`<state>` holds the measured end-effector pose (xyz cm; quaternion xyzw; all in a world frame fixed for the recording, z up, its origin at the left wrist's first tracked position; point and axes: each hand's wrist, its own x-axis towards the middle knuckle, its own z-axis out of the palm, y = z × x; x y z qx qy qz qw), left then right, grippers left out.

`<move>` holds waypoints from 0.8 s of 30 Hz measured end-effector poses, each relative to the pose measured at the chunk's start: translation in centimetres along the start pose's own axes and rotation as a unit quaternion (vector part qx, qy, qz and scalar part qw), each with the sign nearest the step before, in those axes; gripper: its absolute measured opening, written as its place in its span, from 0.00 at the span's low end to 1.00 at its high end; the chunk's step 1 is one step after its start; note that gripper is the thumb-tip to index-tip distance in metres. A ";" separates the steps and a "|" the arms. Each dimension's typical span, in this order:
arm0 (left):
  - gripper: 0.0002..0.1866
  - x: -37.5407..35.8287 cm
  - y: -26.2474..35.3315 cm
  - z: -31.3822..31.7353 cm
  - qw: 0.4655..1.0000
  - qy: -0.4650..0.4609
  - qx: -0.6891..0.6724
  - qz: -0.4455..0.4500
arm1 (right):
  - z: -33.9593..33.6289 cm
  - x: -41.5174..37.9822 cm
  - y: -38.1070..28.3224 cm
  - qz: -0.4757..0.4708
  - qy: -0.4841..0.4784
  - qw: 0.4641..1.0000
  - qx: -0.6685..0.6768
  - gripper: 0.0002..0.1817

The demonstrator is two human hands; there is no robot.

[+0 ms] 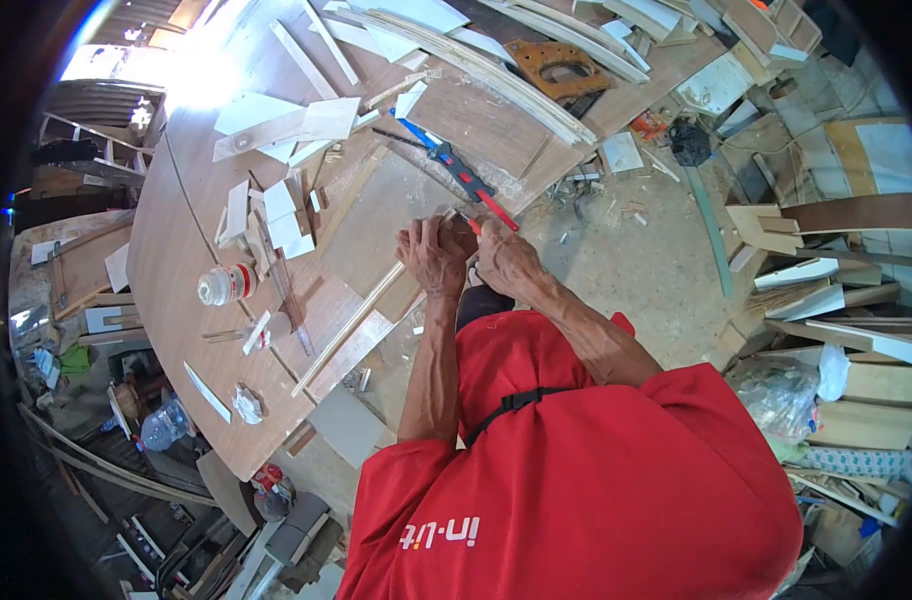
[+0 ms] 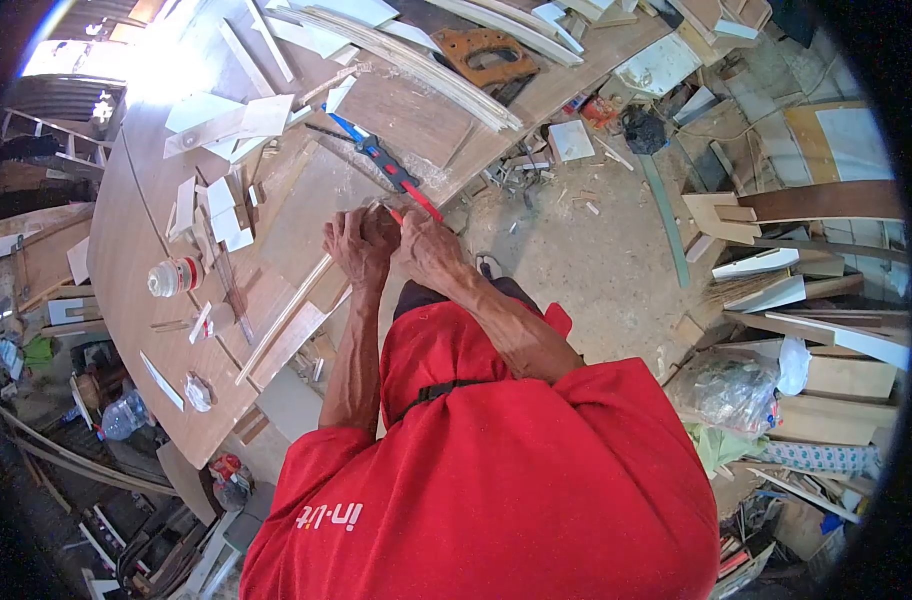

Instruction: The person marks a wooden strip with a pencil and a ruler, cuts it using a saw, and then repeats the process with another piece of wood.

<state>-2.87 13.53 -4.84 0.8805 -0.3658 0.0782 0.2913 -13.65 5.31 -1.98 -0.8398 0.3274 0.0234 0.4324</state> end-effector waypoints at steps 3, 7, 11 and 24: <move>0.08 0.1 0.0 -0.3 1.000 -0.005 0.003 0.003 | -0.2 -1.1 0.1 0.007 0.008 1.000 -0.012 0.17; 0.09 0.1 -0.6 0.0 1.000 -0.025 -0.011 0.004 | -0.9 -2.0 0.9 0.041 -0.018 0.999 -0.012 0.17; 0.12 0.8 -0.1 -0.4 0.999 -0.020 0.031 0.026 | -0.6 -1.6 1.4 0.022 -0.006 1.000 0.015 0.17; 0.12 1.2 -0.8 -0.5 0.998 -0.014 -0.004 0.055 | -0.7 0.3 -0.5 0.002 0.043 0.998 0.048 0.19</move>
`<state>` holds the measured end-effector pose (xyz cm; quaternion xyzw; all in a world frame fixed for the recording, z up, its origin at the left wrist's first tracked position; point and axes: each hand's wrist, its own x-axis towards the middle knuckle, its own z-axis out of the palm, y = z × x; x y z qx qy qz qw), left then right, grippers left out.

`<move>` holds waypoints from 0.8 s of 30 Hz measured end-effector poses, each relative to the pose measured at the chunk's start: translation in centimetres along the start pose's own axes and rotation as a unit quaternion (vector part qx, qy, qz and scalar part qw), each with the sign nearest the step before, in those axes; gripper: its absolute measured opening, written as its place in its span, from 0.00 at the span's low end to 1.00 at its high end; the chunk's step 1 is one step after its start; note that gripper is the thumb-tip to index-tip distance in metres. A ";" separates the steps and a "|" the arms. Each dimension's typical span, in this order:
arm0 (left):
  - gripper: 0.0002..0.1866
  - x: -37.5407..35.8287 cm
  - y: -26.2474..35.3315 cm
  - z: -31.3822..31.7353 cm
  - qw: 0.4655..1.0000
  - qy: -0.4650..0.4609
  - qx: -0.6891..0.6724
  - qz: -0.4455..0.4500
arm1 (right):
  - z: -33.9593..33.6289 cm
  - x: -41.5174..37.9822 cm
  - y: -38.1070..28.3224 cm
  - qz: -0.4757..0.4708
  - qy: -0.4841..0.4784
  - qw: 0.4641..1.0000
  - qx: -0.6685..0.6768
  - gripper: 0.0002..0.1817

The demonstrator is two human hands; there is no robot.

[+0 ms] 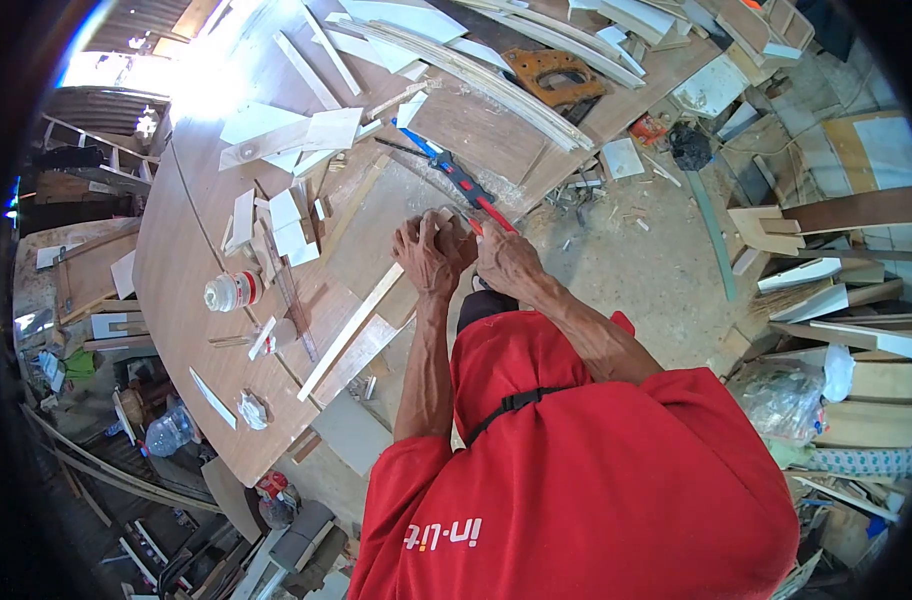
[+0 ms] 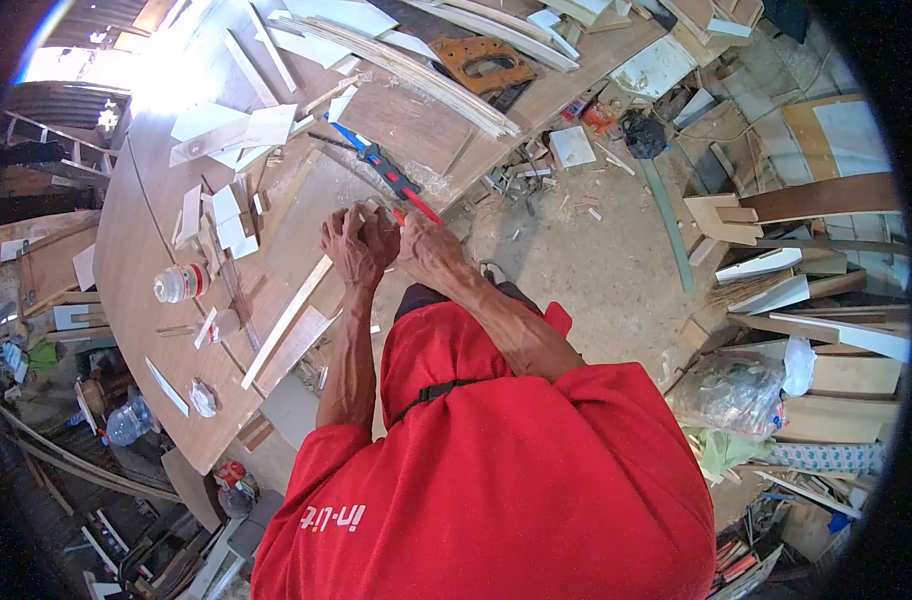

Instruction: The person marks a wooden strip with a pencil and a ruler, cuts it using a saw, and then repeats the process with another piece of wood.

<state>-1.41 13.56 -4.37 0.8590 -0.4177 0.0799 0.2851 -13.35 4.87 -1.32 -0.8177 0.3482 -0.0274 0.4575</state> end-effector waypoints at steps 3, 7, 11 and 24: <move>0.11 0.3 -0.7 0.3 0.999 0.001 -0.022 0.023 | -0.5 0.4 -0.7 0.010 -0.043 0.998 -0.035 0.23; 0.11 0.2 -1.1 0.7 0.998 0.020 -0.043 0.028 | 0.5 1.2 0.0 0.005 -0.032 0.998 -0.062 0.18; 0.12 0.2 -1.5 1.0 0.998 0.024 -0.040 0.038 | 0.0 1.4 -0.7 0.012 -0.054 0.995 -0.079 0.17; 0.07 0.6 -0.5 0.2 0.998 0.019 -0.055 0.023 | -0.3 -0.3 1.3 -0.058 -0.009 0.994 -0.087 0.17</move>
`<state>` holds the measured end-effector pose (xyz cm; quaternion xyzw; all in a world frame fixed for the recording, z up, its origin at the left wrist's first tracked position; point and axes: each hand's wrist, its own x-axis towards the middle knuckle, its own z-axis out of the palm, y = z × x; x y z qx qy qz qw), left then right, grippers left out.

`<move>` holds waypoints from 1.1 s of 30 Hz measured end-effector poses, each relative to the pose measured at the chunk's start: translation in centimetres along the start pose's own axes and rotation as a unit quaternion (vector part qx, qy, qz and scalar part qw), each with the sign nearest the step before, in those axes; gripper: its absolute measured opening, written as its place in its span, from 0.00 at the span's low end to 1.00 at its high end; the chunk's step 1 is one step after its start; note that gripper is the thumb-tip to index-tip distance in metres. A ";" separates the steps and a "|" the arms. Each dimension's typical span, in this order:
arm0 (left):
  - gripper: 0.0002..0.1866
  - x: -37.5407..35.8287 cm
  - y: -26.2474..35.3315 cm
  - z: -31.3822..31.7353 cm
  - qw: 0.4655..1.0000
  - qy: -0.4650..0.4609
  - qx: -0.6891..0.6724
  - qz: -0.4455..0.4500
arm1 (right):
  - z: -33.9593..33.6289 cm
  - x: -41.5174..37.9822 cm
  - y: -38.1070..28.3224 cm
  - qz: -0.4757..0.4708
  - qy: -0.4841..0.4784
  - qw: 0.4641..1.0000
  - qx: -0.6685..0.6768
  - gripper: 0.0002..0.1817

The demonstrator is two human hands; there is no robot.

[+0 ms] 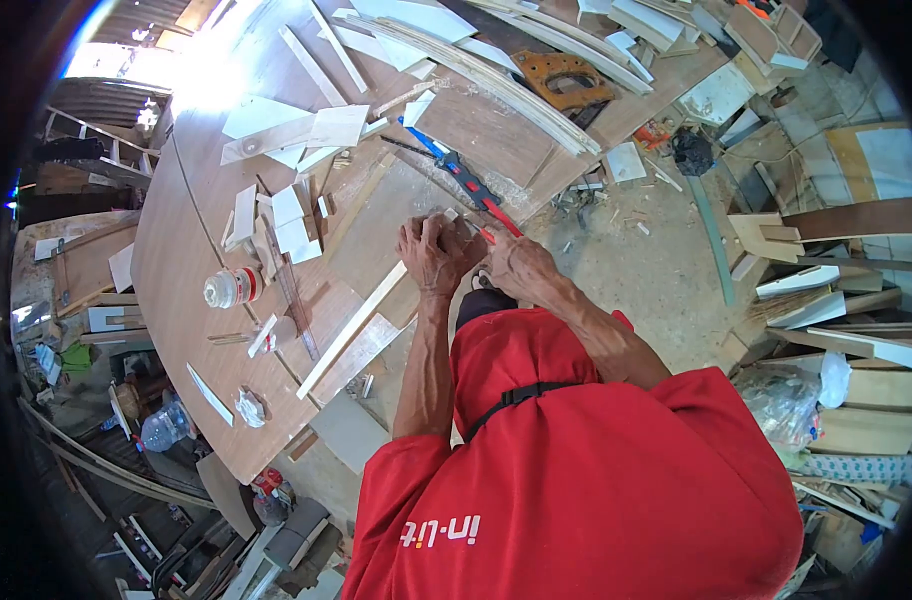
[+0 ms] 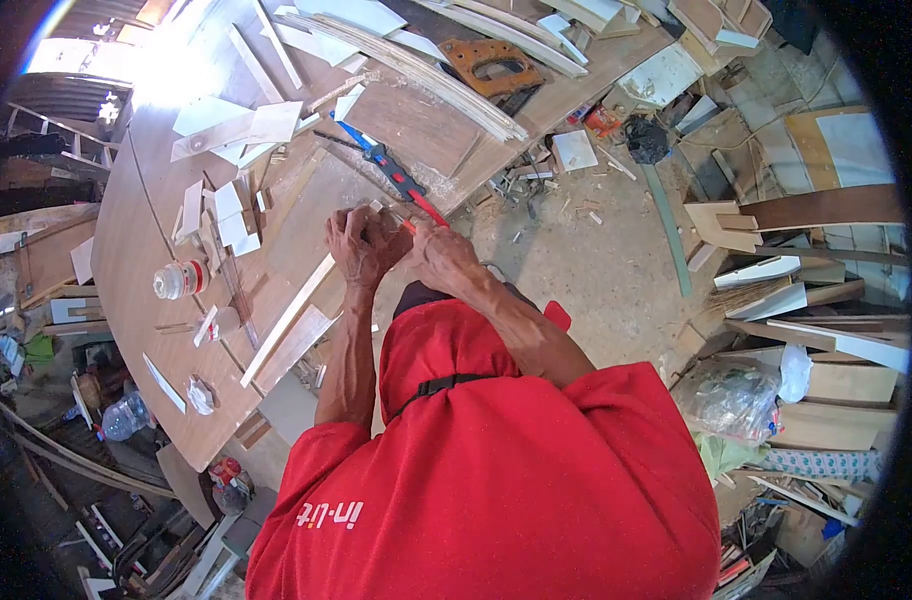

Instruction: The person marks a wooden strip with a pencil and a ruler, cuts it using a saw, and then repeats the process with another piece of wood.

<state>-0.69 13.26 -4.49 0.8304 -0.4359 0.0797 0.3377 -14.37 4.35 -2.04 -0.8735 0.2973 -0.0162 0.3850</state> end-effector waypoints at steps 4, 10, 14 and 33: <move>0.06 0.1 0.3 -0.3 1.000 -0.012 -0.016 -0.008 | -4.5 1.3 -1.2 0.117 0.027 0.993 0.014 0.17; 0.13 0.0 0.0 -0.1 1.000 -0.017 -0.021 -0.011 | -6.2 8.3 1.4 0.046 0.179 0.979 -0.086 0.18; 0.14 0.5 0.1 0.7 1.000 -0.023 -0.015 -0.014 | -6.3 12.0 2.7 0.018 0.197 0.965 -0.172 0.18; 0.19 -1.6 -2.0 -5.3 0.993 -0.083 0.073 -0.048 | -6.8 12.8 0.1 -0.032 0.283 0.943 -0.171 0.19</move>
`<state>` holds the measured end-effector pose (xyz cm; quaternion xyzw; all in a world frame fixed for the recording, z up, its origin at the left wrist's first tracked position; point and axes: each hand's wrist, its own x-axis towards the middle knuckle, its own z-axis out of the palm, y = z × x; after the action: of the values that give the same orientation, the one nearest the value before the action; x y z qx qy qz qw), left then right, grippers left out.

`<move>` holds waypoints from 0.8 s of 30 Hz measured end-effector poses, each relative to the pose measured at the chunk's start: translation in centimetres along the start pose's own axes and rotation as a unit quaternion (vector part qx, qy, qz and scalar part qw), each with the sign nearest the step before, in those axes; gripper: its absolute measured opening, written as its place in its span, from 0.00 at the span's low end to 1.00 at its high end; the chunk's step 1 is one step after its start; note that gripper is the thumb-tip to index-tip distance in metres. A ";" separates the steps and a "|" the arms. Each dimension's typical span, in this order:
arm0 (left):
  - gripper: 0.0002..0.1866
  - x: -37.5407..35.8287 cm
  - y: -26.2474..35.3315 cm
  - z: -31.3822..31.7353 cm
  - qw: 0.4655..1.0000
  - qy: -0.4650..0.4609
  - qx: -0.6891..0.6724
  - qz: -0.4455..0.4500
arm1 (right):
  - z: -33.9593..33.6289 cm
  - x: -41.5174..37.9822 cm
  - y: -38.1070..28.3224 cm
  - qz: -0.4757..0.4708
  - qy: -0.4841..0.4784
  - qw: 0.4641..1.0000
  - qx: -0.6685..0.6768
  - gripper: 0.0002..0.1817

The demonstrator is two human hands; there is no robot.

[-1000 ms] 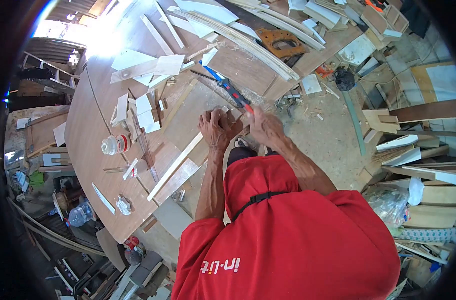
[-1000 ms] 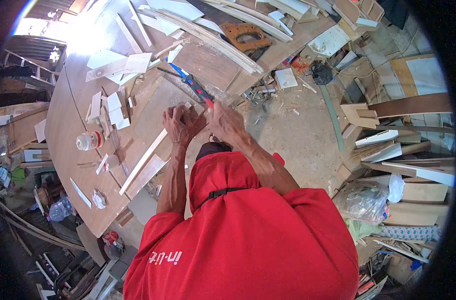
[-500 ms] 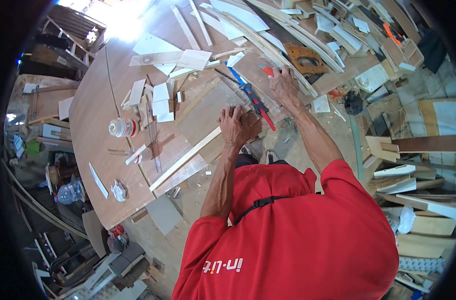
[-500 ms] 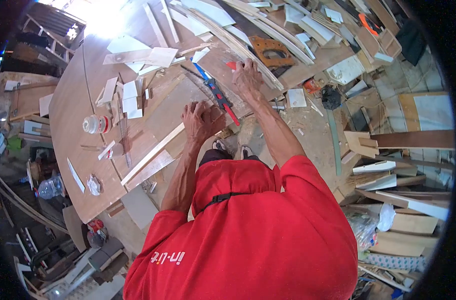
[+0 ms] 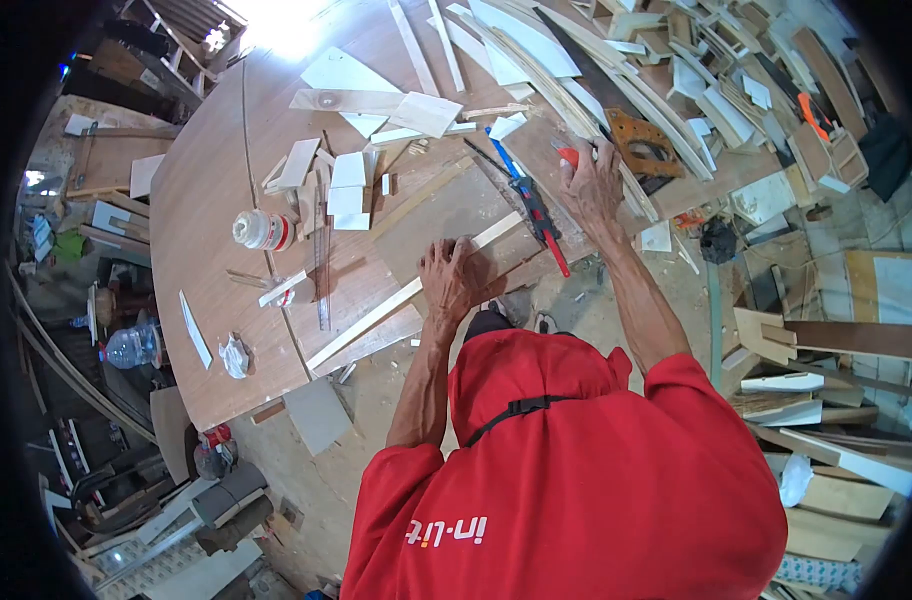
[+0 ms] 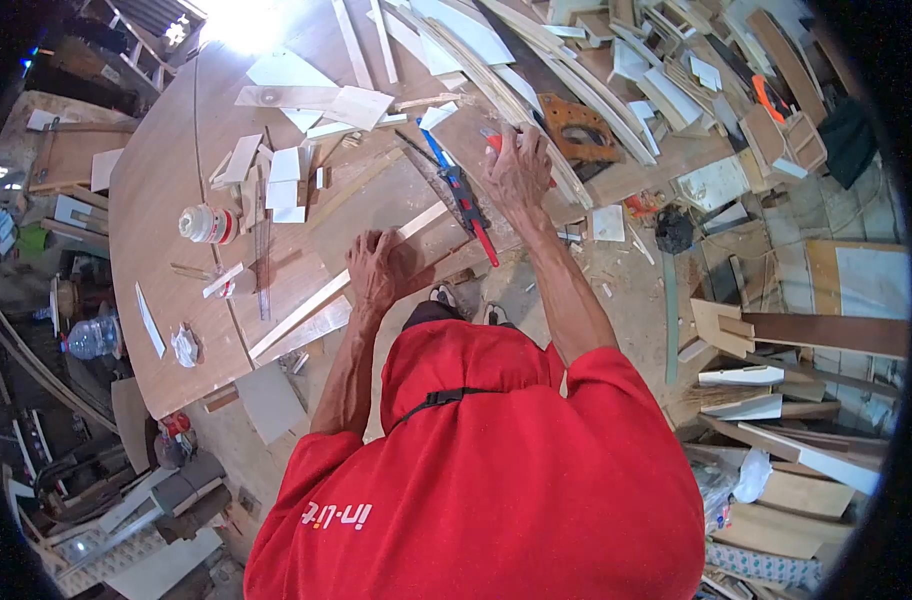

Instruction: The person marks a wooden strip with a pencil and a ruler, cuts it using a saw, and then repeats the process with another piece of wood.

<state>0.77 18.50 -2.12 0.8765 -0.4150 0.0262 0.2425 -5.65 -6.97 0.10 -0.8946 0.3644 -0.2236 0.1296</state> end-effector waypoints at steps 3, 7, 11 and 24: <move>0.18 0.7 0.3 -1.5 0.999 -0.027 -0.034 -0.022 | 0.1 0.6 -2.2 -0.029 0.024 0.995 0.087 0.18; 0.17 1.1 -1.3 -1.9 0.999 0.033 -0.005 -0.018 | 2.1 2.0 -5.7 0.024 -0.031 0.967 0.250 0.16; 0.15 2.3 -1.2 -5.3 0.995 0.090 -0.019 -0.024 | 6.2 2.8 -9.0 0.088 -0.090 0.915 0.384 0.13; 0.23 -0.1 -3.4 -10.8 0.986 0.055 -0.084 -0.135 | 14.8 5.0 -20.7 -0.012 -0.253 0.934 0.253 0.20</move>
<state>4.91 25.18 6.02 0.8982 -0.2799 0.0071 0.3389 17.16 5.00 -3.00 -0.8633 0.2402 -0.0764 0.4372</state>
